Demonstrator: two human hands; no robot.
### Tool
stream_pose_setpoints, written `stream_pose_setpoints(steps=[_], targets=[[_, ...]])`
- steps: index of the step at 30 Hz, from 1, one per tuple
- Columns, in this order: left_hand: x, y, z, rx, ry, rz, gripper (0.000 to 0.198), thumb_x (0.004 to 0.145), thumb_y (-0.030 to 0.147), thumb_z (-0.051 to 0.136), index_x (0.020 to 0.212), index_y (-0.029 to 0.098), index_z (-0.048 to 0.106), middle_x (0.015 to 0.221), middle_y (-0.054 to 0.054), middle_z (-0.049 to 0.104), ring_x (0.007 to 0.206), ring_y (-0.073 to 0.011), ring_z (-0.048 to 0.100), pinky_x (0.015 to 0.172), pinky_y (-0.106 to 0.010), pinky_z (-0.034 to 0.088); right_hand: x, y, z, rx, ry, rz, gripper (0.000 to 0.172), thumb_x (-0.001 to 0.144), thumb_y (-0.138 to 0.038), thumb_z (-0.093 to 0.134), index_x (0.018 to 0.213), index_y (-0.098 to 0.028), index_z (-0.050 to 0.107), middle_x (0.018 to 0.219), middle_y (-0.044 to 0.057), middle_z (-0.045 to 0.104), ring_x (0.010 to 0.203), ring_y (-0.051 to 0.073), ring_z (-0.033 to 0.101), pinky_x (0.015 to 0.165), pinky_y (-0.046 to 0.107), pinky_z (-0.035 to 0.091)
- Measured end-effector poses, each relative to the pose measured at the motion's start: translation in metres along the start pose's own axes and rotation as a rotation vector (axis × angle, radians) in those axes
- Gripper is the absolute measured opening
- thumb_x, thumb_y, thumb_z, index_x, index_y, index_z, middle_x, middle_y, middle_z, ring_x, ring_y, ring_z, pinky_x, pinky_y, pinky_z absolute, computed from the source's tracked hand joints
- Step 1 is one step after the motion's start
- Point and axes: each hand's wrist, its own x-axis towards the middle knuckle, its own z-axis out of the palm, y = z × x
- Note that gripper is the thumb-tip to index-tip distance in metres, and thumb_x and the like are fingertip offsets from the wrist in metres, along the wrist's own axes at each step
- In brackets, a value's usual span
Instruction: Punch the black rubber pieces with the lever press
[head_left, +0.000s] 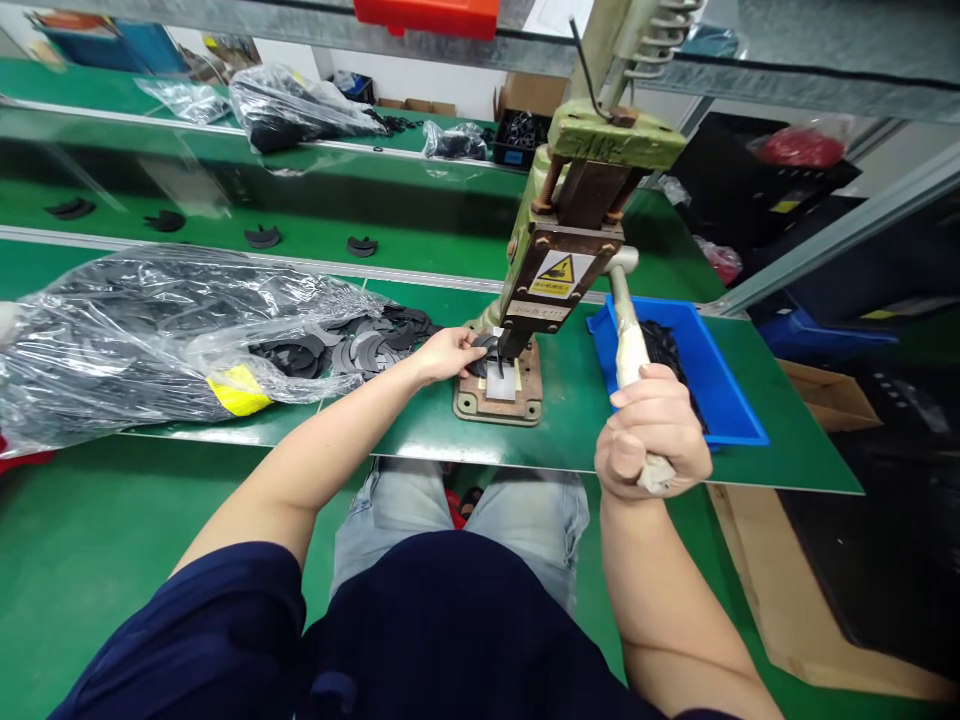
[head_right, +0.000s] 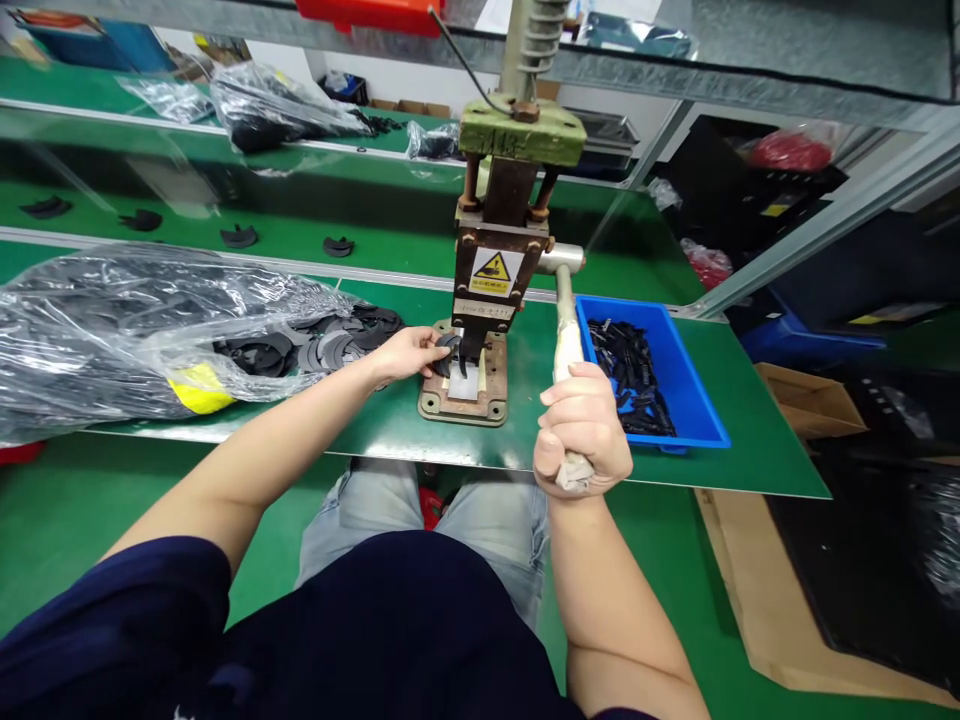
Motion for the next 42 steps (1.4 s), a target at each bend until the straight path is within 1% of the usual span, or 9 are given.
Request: stream_pose_setpoints(steps=[15, 22, 28, 31, 33, 35, 38, 40, 42], targets=[[0.011, 0.017, -0.007, -0.024, -0.151, -0.197, 0.042, 0.079, 0.029, 0.095, 0.073, 0.018, 0.055, 0.062, 0.002, 0.061, 0.052, -0.0117, 0.064, 0.055, -0.026, 0.063, -0.002, 0.0, 0.001, -0.011, 0.034, 0.011, 0.03, 0.089, -0.037, 0.068, 0.066, -0.026, 0.051, 0.057, -0.006, 0.058, 0.066, 0.015, 0.066, 0.091, 0.053, 0.059], [0.015, 0.021, -0.005, -0.092, -0.169, -0.4, 0.033, 0.081, 0.027, 0.093, 0.083, 0.017, 0.062, 0.064, -0.009, 0.072, 0.057, -0.0233, 0.077, 0.055, -0.026, 0.062, 0.0, -0.001, -0.001, 0.014, 0.0, 0.012, 0.032, 0.09, -0.036, 0.069, 0.066, -0.024, 0.052, 0.06, -0.005, 0.06, 0.069, 0.015, 0.068, 0.093, 0.051, 0.059], [0.006, 0.023, 0.0, -0.096, -0.137, -0.388, 0.033, 0.085, 0.028, 0.09, 0.082, 0.018, 0.059, 0.062, -0.006, 0.071, 0.056, -0.0193, 0.075, 0.058, -0.025, 0.063, 0.037, 0.002, 0.012, 0.133, 0.099, -0.066, 0.034, 0.091, -0.042, 0.074, 0.07, -0.023, 0.054, 0.059, -0.007, 0.053, 0.061, 0.011, 0.064, 0.084, 0.043, 0.06], [-0.003, 0.023, 0.002, -0.13, -0.1, -0.334, 0.032, 0.09, 0.026, 0.085, 0.082, 0.018, 0.056, 0.061, -0.003, 0.069, 0.054, -0.0165, 0.073, 0.057, -0.024, 0.062, 0.081, 0.004, 0.017, 0.193, 0.074, -0.057, 0.022, 0.092, -0.044, 0.076, 0.098, -0.025, 0.068, 0.075, -0.005, 0.062, 0.07, 0.011, 0.068, 0.079, 0.038, 0.06], [-0.013, 0.023, 0.0, -0.164, -0.077, -0.297, 0.031, 0.093, 0.025, 0.082, 0.082, 0.018, 0.054, 0.062, -0.003, 0.07, 0.055, -0.0155, 0.073, 0.057, -0.024, 0.062, 0.108, 0.007, 0.016, 0.222, 0.042, -0.054, 0.035, 0.093, -0.046, 0.076, 0.121, -0.026, 0.069, 0.104, -0.001, 0.07, 0.092, 0.013, 0.073, 0.089, 0.037, 0.062], [-0.026, 0.025, -0.005, -0.186, -0.053, -0.253, 0.031, 0.094, 0.027, 0.081, 0.083, 0.018, 0.054, 0.065, -0.003, 0.071, 0.057, -0.0151, 0.074, 0.058, -0.024, 0.062, 0.12, 0.013, 0.013, 0.237, 0.031, 0.018, 0.048, 0.094, -0.046, 0.075, 0.137, -0.028, 0.065, 0.133, 0.002, 0.066, 0.121, 0.017, 0.071, 0.106, 0.041, 0.06], [-0.057, 0.031, -0.019, -0.208, -0.042, -0.146, 0.034, 0.092, 0.033, 0.085, 0.085, 0.018, 0.055, 0.069, -0.003, 0.073, 0.06, -0.0152, 0.075, 0.058, -0.023, 0.062, 0.096, 0.025, 0.011, 0.158, 0.085, 0.203, 0.055, 0.094, -0.042, 0.076, 0.144, -0.029, 0.059, 0.141, 0.005, 0.061, 0.129, 0.019, 0.067, 0.111, 0.04, 0.057], [-0.08, 0.038, -0.026, -0.232, -0.056, -0.069, 0.038, 0.089, 0.04, 0.087, 0.086, 0.018, 0.056, 0.071, -0.003, 0.073, 0.06, -0.0153, 0.075, 0.057, -0.024, 0.063, 0.055, 0.028, 0.015, 0.109, 0.076, 0.293, 0.045, 0.094, -0.038, 0.077, 0.135, -0.029, 0.062, 0.125, 0.004, 0.066, 0.111, 0.013, 0.07, 0.103, 0.032, 0.059], [-0.103, 0.045, -0.029, -0.253, -0.088, -0.012, 0.041, 0.086, 0.046, 0.089, 0.085, 0.019, 0.057, 0.073, -0.003, 0.074, 0.06, -0.0161, 0.075, 0.057, -0.026, 0.063, 0.006, 0.023, 0.025, 0.136, -0.089, 0.425, 0.028, 0.092, -0.031, 0.078, 0.117, -0.024, 0.068, 0.101, 0.002, 0.071, 0.091, 0.011, 0.071, 0.088, 0.028, 0.063]])
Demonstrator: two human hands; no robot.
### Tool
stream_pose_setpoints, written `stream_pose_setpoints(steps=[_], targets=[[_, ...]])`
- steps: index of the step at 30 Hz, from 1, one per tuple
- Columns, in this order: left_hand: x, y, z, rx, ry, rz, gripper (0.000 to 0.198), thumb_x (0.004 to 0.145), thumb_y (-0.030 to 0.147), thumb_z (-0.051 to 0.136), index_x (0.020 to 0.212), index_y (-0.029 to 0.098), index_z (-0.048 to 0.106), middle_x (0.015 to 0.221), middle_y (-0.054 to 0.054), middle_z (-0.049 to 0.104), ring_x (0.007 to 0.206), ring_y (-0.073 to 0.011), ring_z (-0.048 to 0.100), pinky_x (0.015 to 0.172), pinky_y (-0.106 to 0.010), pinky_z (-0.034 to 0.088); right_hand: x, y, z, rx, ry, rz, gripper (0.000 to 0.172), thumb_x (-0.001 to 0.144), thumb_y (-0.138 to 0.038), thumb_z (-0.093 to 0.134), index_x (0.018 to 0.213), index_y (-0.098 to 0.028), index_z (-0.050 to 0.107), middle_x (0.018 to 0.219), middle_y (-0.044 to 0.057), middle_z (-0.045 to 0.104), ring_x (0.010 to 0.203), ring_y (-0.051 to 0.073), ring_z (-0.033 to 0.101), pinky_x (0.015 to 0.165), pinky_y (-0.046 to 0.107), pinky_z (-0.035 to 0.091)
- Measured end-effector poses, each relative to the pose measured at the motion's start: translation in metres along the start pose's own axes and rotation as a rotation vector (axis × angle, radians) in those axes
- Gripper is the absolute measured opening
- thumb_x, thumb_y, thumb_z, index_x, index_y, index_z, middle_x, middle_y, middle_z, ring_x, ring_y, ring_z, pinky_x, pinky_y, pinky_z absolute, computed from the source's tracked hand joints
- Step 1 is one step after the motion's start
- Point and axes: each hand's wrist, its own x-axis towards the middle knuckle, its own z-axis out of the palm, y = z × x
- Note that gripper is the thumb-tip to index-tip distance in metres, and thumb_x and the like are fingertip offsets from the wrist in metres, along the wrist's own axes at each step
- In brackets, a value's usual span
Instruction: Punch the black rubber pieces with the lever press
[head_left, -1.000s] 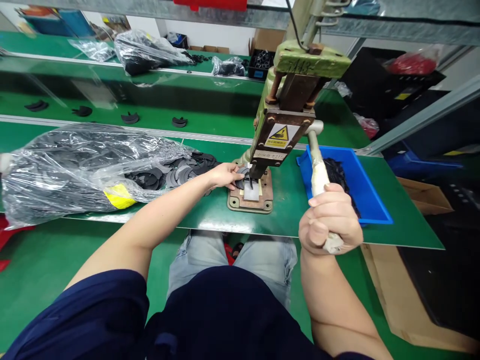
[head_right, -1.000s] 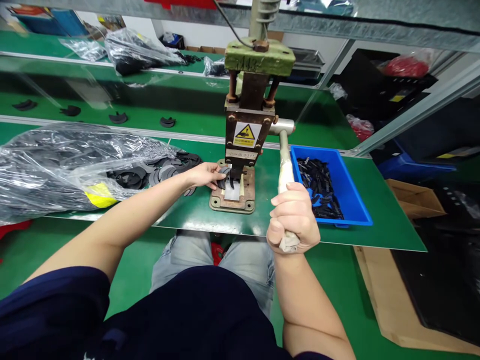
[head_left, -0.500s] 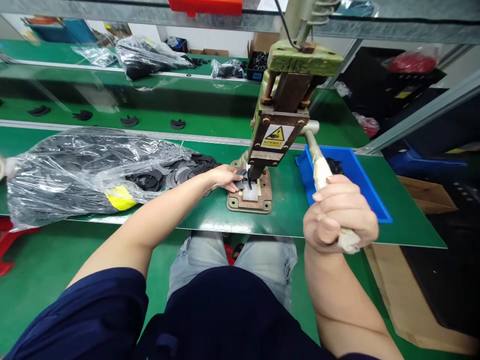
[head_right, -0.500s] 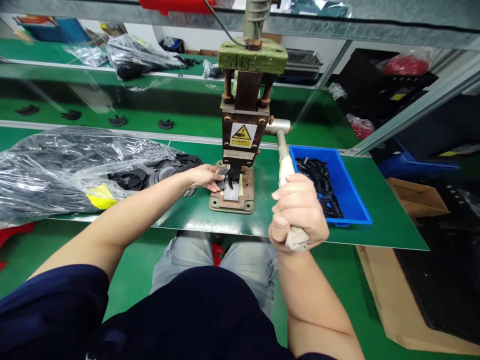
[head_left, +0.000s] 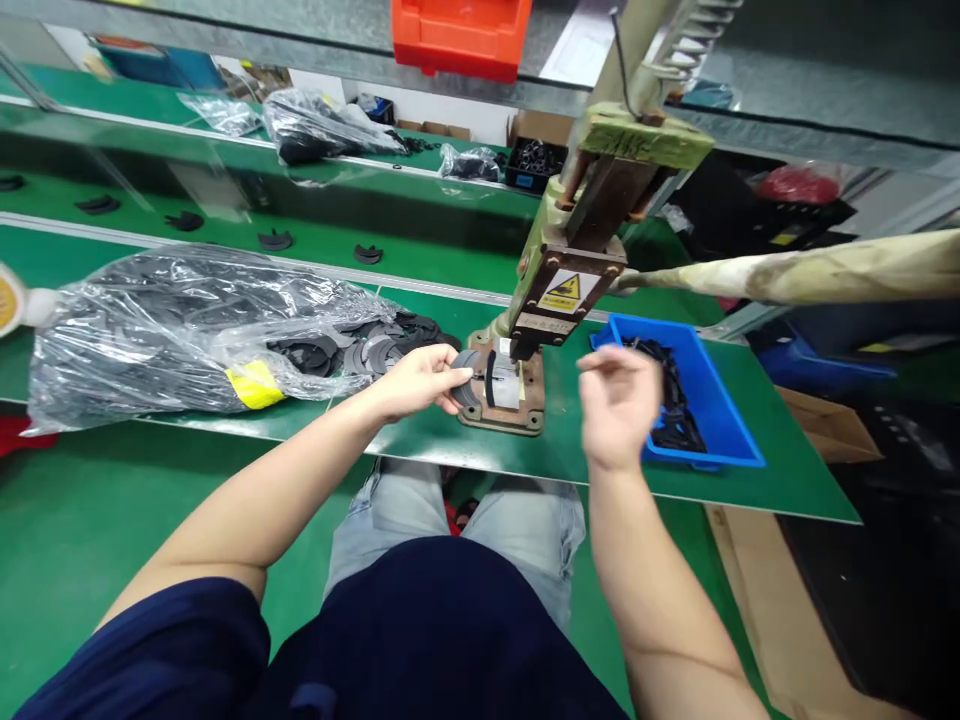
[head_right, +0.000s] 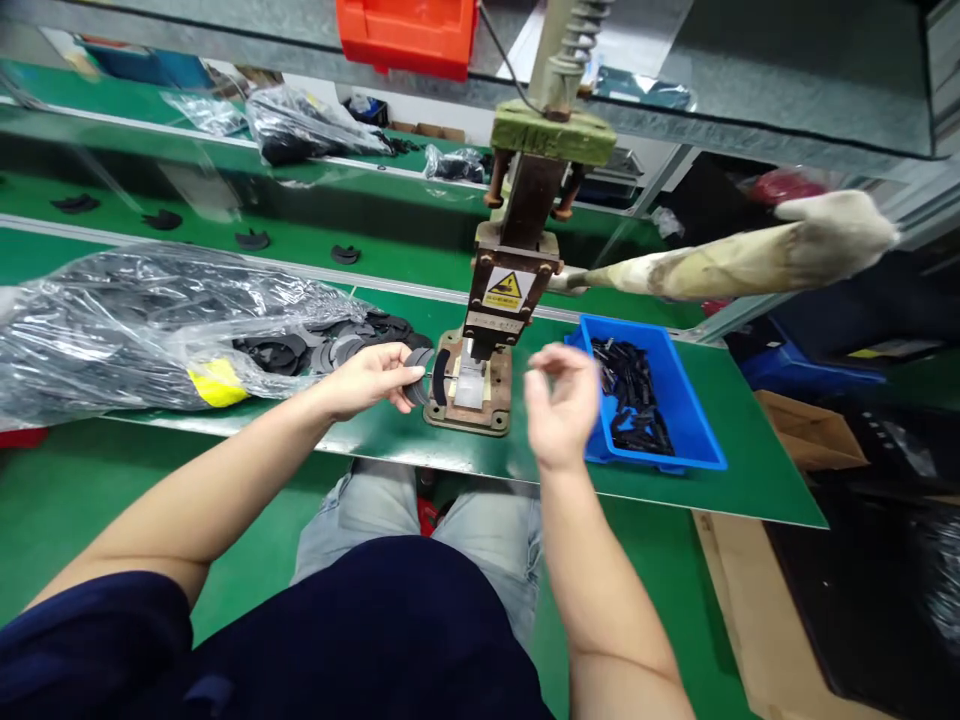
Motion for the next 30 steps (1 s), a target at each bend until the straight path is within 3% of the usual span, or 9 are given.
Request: stream_pose_setpoints(steps=[3, 6, 9, 16, 23, 30], targets=[[-0.024, 0.008, 0.009, -0.005, -0.057, 0.044, 0.043, 0.085, 0.051, 0.089, 0.084, 0.02, 0.058, 0.073, -0.004, 0.074, 0.059, -0.0161, 0.074, 0.056, -0.026, 0.063, -0.057, 0.008, 0.025, 0.022, -0.285, 0.209, 0.031, 0.089, -0.037, 0.082, 0.115, -0.024, 0.07, 0.098, 0.003, 0.077, 0.083, 0.014, 0.074, 0.075, 0.03, 0.065], [-0.037, 0.012, 0.02, 0.02, -0.098, 0.05, 0.043, 0.085, 0.05, 0.088, 0.084, 0.019, 0.057, 0.072, -0.003, 0.074, 0.054, -0.0139, 0.071, 0.053, -0.024, 0.06, -0.083, 0.002, 0.044, 0.052, -0.395, 0.323, 0.029, 0.088, -0.046, 0.082, 0.106, -0.024, 0.071, 0.097, 0.003, 0.078, 0.084, 0.015, 0.074, 0.078, 0.032, 0.065], [-0.043, 0.015, 0.026, 0.054, -0.125, 0.051, 0.042, 0.086, 0.047, 0.087, 0.087, 0.019, 0.056, 0.07, -0.001, 0.073, 0.053, -0.0135, 0.07, 0.052, -0.023, 0.058, -0.087, -0.004, 0.053, 0.071, -0.363, 0.37, 0.03, 0.088, -0.05, 0.081, 0.095, -0.022, 0.069, 0.093, 0.003, 0.075, 0.086, 0.015, 0.071, 0.083, 0.032, 0.062], [-0.052, 0.02, 0.03, 0.13, -0.118, 0.059, 0.038, 0.087, 0.046, 0.084, 0.086, 0.021, 0.055, 0.065, 0.002, 0.069, 0.054, -0.0147, 0.069, 0.049, -0.024, 0.056, -0.096, -0.012, 0.056, 0.121, -0.285, 0.386, 0.027, 0.093, -0.049, 0.075, 0.095, -0.023, 0.069, 0.093, 0.003, 0.073, 0.085, 0.016, 0.068, 0.08, 0.032, 0.057], [-0.048, 0.019, 0.035, 0.014, -0.199, -0.019, 0.045, 0.086, 0.053, 0.084, 0.087, 0.021, 0.053, 0.064, 0.001, 0.07, 0.052, -0.0155, 0.069, 0.048, -0.024, 0.055, -0.101, -0.018, 0.058, 0.095, -0.198, 0.375, 0.02, 0.095, -0.043, 0.072, 0.092, -0.024, 0.068, 0.091, 0.001, 0.071, 0.083, 0.014, 0.066, 0.08, 0.032, 0.057], [-0.047, 0.026, 0.033, 0.13, -0.13, 0.057, 0.041, 0.088, 0.051, 0.082, 0.088, 0.02, 0.055, 0.068, 0.0, 0.071, 0.054, -0.0147, 0.068, 0.049, -0.024, 0.056, -0.097, -0.01, 0.055, 0.045, -0.255, 0.404, 0.028, 0.092, -0.048, 0.076, 0.1, -0.023, 0.069, 0.097, 0.004, 0.075, 0.084, 0.015, 0.069, 0.077, 0.031, 0.059]])
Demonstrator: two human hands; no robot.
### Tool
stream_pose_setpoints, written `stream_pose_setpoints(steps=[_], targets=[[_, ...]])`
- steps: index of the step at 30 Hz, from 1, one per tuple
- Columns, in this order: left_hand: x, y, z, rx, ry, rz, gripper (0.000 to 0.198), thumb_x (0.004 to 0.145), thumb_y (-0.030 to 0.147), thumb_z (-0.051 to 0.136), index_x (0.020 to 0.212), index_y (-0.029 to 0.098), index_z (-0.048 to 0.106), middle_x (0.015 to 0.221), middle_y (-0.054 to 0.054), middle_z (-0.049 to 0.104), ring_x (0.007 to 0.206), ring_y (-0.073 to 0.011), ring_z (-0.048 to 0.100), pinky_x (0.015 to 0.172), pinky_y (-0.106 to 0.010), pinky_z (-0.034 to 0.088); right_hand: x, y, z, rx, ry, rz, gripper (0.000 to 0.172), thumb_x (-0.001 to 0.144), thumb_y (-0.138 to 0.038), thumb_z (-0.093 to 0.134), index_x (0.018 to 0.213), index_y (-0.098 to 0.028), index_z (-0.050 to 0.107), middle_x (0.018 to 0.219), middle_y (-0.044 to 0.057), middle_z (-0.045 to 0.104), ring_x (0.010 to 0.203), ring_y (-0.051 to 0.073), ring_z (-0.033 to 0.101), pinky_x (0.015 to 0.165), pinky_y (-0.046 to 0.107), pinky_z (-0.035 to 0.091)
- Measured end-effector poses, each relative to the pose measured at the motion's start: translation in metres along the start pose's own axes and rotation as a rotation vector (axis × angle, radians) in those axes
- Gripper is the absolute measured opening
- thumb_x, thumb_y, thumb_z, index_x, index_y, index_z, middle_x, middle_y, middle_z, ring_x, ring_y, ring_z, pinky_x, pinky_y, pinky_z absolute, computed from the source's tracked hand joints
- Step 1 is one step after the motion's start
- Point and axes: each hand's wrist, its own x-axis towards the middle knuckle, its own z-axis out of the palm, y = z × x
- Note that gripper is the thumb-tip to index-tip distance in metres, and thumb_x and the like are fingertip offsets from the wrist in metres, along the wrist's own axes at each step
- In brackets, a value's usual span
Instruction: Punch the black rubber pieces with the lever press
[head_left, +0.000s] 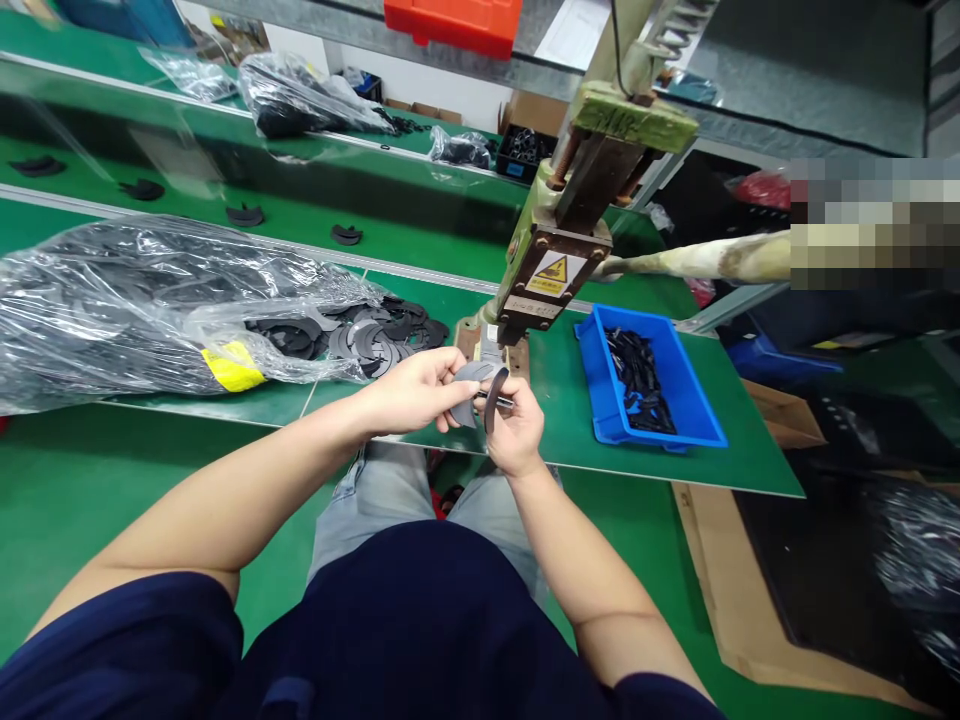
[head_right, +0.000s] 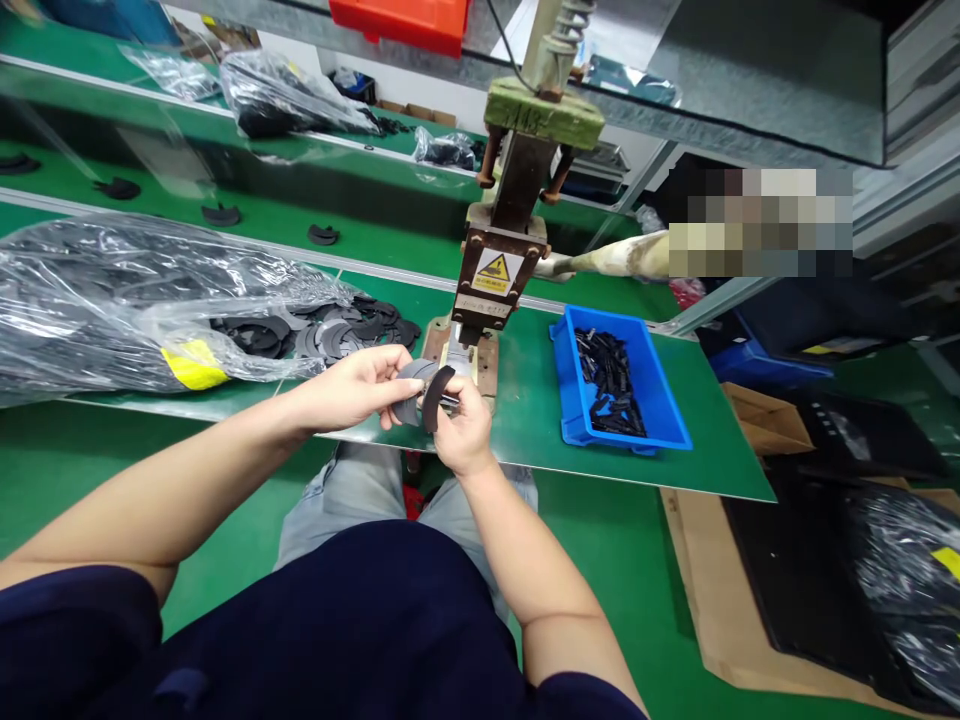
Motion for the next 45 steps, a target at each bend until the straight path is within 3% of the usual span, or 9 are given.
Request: stream_pose_setpoints(steps=[10, 17, 22, 25, 29, 33, 38, 41, 45], targets=[[0.006, -0.001, -0.001, -0.124, -0.131, -0.06, 0.049, 0.083, 0.056, 0.087, 0.085, 0.019, 0.055, 0.066, 0.001, 0.068, 0.05, -0.0131, 0.066, 0.045, -0.022, 0.052, -0.004, -0.001, -0.007, -0.098, -0.032, -0.085, 0.019, 0.099, -0.044, 0.065, 0.1, -0.025, 0.067, 0.098, 0.005, 0.075, 0.085, 0.017, 0.07, 0.079, 0.034, 0.06], [0.013, -0.01, -0.019, 0.013, -0.05, -0.067, 0.05, 0.085, 0.059, 0.085, 0.087, 0.02, 0.054, 0.067, 0.0, 0.066, 0.054, -0.0137, 0.065, 0.049, -0.023, 0.051, 0.006, -0.008, -0.019, -0.25, -0.142, -0.146, 0.019, 0.101, -0.038, 0.063, 0.113, -0.025, 0.07, 0.098, 0.005, 0.078, 0.087, 0.018, 0.072, 0.087, 0.037, 0.061], [0.005, -0.01, -0.012, 0.441, 0.295, 0.264, 0.033, 0.09, 0.047, 0.08, 0.101, 0.021, 0.063, 0.094, -0.003, 0.067, 0.079, -0.016, 0.064, 0.073, -0.03, 0.054, 0.01, -0.011, -0.025, -0.345, -0.167, -0.224, 0.015, 0.099, -0.036, 0.064, 0.103, -0.024, 0.072, 0.096, 0.007, 0.077, 0.089, 0.02, 0.07, 0.085, 0.039, 0.059], [0.003, -0.01, -0.004, 0.621, 0.249, 0.368, 0.027, 0.093, 0.043, 0.075, 0.085, 0.021, 0.061, 0.089, -0.002, 0.062, 0.084, -0.0172, 0.059, 0.08, -0.032, 0.049, 0.011, -0.01, -0.025, -0.363, -0.186, -0.249, 0.013, 0.099, -0.035, 0.064, 0.101, -0.025, 0.071, 0.095, 0.007, 0.076, 0.089, 0.021, 0.07, 0.084, 0.04, 0.058], [0.009, -0.017, -0.001, 0.522, 0.203, 0.23, 0.034, 0.095, 0.043, 0.07, 0.075, 0.021, 0.055, 0.078, 0.001, 0.054, 0.071, -0.0143, 0.05, 0.068, -0.029, 0.042, 0.008, -0.009, -0.025, -0.363, -0.207, -0.256, 0.013, 0.098, -0.034, 0.064, 0.104, -0.026, 0.072, 0.098, 0.007, 0.077, 0.092, 0.022, 0.071, 0.087, 0.043, 0.059], [0.013, -0.026, -0.005, 0.311, 0.231, 0.142, 0.036, 0.085, 0.048, 0.083, 0.094, 0.021, 0.062, 0.081, 0.002, 0.058, 0.068, -0.0122, 0.051, 0.063, -0.026, 0.043, 0.007, -0.007, -0.025, -0.338, -0.206, -0.244, 0.013, 0.099, -0.032, 0.065, 0.106, -0.026, 0.073, 0.101, 0.006, 0.079, 0.095, 0.02, 0.073, 0.09, 0.041, 0.061], [0.031, -0.046, -0.024, 0.054, -0.003, -0.082, 0.045, 0.087, 0.059, 0.081, 0.087, 0.018, 0.063, 0.069, 0.001, 0.062, 0.058, -0.0119, 0.058, 0.051, -0.022, 0.043, 0.002, 0.003, -0.039, -0.341, -0.146, -0.178, 0.032, 0.098, -0.032, 0.066, 0.13, -0.026, 0.068, 0.122, 0.01, 0.076, 0.113, 0.022, 0.073, 0.101, 0.043, 0.062], [0.066, -0.06, -0.047, -0.052, 0.203, -0.168, 0.041, 0.088, 0.049, 0.085, 0.082, 0.018, 0.059, 0.067, 0.0, 0.063, 0.053, -0.0095, 0.058, 0.048, -0.02, 0.045, -0.006, 0.01, -0.057, -0.347, -0.062, -0.129, 0.04, 0.099, -0.03, 0.064, 0.139, -0.025, 0.062, 0.129, 0.012, 0.071, 0.116, 0.023, 0.071, 0.101, 0.044, 0.063], [0.14, -0.059, -0.083, -0.17, 0.468, -0.327, 0.028, 0.095, 0.027, 0.081, 0.084, 0.017, 0.057, 0.064, -0.002, 0.064, 0.051, -0.0096, 0.06, 0.05, -0.02, 0.05, -0.018, 0.008, -0.074, -0.354, -0.067, -0.121, 0.032, 0.099, -0.027, 0.062, 0.131, -0.026, 0.066, 0.121, 0.011, 0.072, 0.11, 0.022, 0.072, 0.094, 0.042, 0.065]])
